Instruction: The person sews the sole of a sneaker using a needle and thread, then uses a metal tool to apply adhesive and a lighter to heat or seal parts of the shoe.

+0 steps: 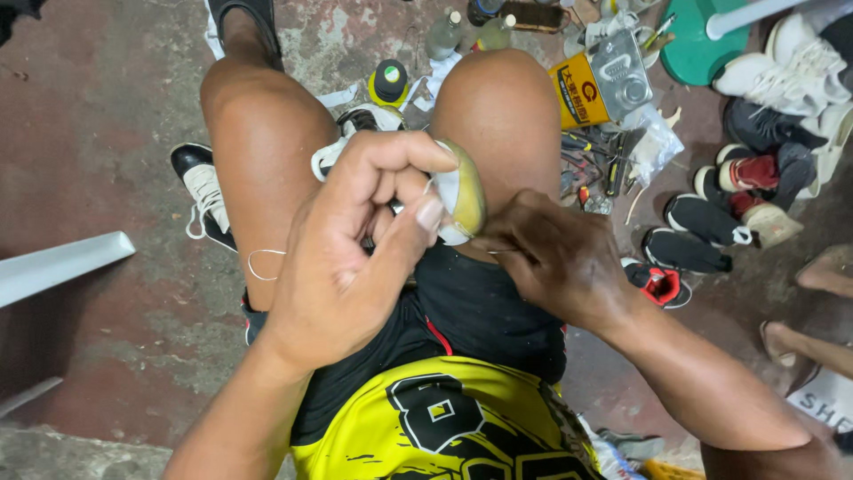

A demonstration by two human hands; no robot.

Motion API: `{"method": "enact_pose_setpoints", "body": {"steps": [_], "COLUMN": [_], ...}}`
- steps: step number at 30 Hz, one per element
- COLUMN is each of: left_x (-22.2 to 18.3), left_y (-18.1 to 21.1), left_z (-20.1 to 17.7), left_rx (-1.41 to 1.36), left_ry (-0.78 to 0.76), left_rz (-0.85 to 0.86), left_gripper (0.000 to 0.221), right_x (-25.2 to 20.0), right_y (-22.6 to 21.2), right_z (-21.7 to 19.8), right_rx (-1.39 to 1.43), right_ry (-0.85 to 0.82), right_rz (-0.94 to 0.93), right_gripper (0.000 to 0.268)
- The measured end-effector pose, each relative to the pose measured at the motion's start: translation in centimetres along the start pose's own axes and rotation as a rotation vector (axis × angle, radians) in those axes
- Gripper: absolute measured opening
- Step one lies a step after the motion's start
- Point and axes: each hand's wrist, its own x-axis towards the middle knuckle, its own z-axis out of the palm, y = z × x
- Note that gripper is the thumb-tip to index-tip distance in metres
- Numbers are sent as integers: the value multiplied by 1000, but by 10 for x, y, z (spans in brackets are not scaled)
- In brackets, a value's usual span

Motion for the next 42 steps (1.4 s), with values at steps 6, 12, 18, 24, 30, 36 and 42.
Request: {"method": "enact_pose_setpoints", "body": {"steps": [6, 12, 18, 24, 30, 36, 42], "left_x": [1, 0, -7, -5, -4, -1, 2], "left_y": [13, 0, -5, 1, 2, 7, 11], "left_z": [6, 27, 31, 27, 26, 25, 26], "left_rx": [262, 692, 699, 567, 578, 501, 422], "left_ry": [-136, -124, -77, -66, 2, 33, 6], "left_rz": [25, 143, 196, 119, 219, 207, 95], "left_gripper": [49, 84, 98, 97, 95, 91, 89], "right_x": [-16, 13, 41, 42, 22, -30, -45], "right_y": [-2, -19, -31, -2, 67, 62, 18], "right_z": [-34, -38, -39, -54, -24, 41, -1], "right_rx": [514, 324, 30, -56, 127, 1102, 434], "right_ry": [-126, -61, -131, -119, 131, 596, 303], "right_rz": [469, 240, 70, 48, 421, 631, 425], "right_gripper": [13, 13, 17, 16, 14, 24, 37]}}
